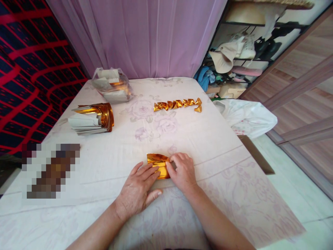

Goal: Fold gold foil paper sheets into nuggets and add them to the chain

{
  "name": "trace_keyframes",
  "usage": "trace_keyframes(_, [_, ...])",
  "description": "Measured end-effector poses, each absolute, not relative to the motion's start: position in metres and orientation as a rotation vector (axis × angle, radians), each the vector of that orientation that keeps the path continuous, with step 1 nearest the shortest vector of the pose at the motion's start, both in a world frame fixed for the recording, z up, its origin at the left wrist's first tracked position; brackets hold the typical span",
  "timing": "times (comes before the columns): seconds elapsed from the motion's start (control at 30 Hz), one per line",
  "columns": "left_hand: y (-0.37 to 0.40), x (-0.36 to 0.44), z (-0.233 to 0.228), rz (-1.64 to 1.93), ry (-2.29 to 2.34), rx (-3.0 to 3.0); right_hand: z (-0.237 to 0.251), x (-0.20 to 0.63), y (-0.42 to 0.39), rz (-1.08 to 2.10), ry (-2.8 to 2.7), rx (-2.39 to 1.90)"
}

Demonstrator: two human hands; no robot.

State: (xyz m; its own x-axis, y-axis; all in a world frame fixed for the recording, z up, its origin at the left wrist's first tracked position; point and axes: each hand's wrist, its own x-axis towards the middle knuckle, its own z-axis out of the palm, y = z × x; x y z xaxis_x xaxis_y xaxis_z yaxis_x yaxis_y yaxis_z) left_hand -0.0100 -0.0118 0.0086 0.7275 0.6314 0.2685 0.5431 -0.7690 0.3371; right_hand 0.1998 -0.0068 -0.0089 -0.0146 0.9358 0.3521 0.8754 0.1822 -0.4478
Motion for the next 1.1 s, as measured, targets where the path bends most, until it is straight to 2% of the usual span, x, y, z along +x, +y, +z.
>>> trace_keyframes(0.17, [-0.011, -0.008, 0.003, 0.524, 1.042, 2.672, -0.012, 0.201, -0.006, 0.148, -1.847, -1.684])
trace_keyframes(0.33, [-0.009, -0.006, 0.001, 0.572, 1.061, 2.647, -0.013, 0.216, -0.004, 0.263, -1.748, -1.496])
trace_keyframes(0.57, [-0.008, -0.006, 0.001, 0.597, 1.068, 2.624, -0.005, 0.237, -0.002, 0.517, -2.017, -1.21])
trace_keyframes(0.87, [-0.007, -0.006, -0.001, 0.619, 1.055, 2.62, -0.003, 0.239, -0.006, 0.444, -2.212, -1.239])
trace_keyframes(1.1, [-0.005, -0.005, 0.002, 0.589, 1.07, 2.533, 0.007, 0.239, -0.01, 0.525, -2.258, -1.237])
